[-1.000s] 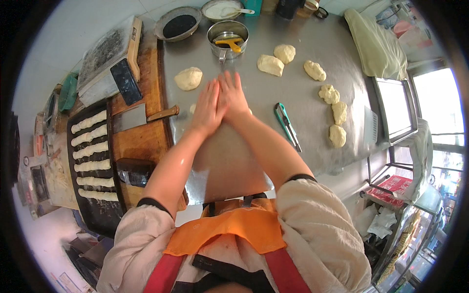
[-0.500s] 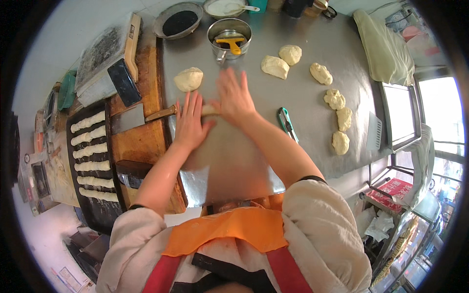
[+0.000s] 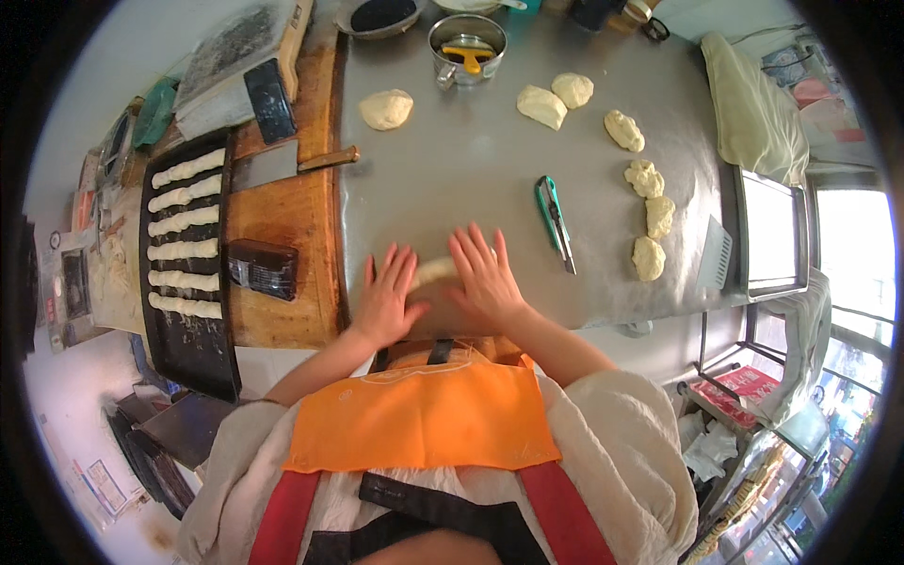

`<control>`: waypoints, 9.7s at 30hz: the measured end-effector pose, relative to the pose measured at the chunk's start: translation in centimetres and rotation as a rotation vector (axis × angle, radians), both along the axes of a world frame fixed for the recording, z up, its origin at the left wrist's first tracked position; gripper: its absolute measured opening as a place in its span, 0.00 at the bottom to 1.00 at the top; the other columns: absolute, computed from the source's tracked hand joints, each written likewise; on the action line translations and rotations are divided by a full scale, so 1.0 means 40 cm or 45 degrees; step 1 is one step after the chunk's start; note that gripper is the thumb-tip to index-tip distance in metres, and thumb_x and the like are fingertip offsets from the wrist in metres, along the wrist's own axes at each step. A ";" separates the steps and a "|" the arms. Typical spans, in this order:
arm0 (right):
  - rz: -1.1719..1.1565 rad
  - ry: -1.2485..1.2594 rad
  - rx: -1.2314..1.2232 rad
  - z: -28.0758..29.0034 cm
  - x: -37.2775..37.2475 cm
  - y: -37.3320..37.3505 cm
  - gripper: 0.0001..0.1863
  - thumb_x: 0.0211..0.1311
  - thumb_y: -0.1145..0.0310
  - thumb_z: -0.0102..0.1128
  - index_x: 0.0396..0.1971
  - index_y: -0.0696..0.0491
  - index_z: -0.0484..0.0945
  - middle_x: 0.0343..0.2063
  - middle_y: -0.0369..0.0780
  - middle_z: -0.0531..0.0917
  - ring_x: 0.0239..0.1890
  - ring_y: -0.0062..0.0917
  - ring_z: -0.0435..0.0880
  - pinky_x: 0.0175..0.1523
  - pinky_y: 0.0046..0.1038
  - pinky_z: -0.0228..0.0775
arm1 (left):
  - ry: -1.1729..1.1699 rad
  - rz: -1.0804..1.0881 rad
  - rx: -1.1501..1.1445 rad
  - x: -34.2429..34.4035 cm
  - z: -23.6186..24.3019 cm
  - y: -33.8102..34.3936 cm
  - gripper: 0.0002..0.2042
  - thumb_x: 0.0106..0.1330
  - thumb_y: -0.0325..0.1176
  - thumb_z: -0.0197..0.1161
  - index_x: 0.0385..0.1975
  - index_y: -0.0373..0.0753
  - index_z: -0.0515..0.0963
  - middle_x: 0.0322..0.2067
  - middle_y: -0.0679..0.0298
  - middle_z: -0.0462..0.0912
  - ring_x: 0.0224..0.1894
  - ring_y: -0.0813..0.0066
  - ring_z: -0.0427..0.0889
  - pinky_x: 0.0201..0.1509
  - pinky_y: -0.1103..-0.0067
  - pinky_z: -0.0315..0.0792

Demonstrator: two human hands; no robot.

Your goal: The person flattens pieces of dough by hand, applies a filling using a scraper, rolls the dough into cylindrical shapes, and places them onto a baking tray.

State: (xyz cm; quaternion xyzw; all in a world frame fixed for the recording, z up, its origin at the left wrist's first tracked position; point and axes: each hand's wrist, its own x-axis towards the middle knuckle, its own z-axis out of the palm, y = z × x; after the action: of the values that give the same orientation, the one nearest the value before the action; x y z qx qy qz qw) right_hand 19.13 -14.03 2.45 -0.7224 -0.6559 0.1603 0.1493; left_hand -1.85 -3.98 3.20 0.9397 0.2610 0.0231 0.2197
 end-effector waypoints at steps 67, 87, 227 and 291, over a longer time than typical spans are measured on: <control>0.404 0.835 0.322 0.180 -1.057 0.519 0.12 0.59 0.72 0.64 0.44 0.56 0.83 0.36 0.45 0.85 0.38 0.42 0.85 0.42 0.37 0.79 | 0.092 1.010 0.238 -1.319 0.052 0.503 0.36 0.66 0.42 0.63 0.74 0.38 0.59 0.74 0.51 0.57 0.78 0.51 0.50 0.75 0.49 0.48; -1.236 1.376 0.677 0.092 0.318 0.618 0.39 0.49 0.68 0.76 0.63 0.61 0.72 0.27 0.43 0.85 0.25 0.28 0.84 0.32 0.32 0.79 | -0.573 0.674 0.233 -0.403 0.209 0.182 0.24 0.71 0.30 0.57 0.66 0.35 0.69 0.65 0.54 0.74 0.72 0.53 0.66 0.78 0.54 0.45; 0.080 -0.104 0.084 -0.064 0.014 0.122 0.49 0.65 0.41 0.58 0.73 0.62 0.54 0.76 0.49 0.52 0.79 0.42 0.45 0.81 0.43 0.38 | -0.866 0.858 -1.336 0.043 -0.078 0.046 0.09 0.70 0.21 0.59 0.47 0.32 0.73 0.43 0.58 0.84 0.41 0.72 0.86 0.44 0.79 0.79; 0.232 0.074 -0.295 0.026 0.092 0.183 0.48 0.62 0.41 0.60 0.75 0.54 0.56 0.76 0.46 0.56 0.80 0.37 0.44 0.81 0.44 0.36 | 0.295 -0.019 -0.111 0.206 -0.043 0.199 0.38 0.67 0.44 0.64 0.73 0.34 0.58 0.77 0.58 0.52 0.80 0.58 0.45 0.76 0.42 0.39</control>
State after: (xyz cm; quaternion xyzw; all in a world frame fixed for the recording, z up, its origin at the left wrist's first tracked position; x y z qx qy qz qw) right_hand 22.79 -6.71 3.50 -0.6673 -0.6913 0.2686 0.0686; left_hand 6.38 3.97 1.48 0.9276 0.2785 -0.0986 0.2288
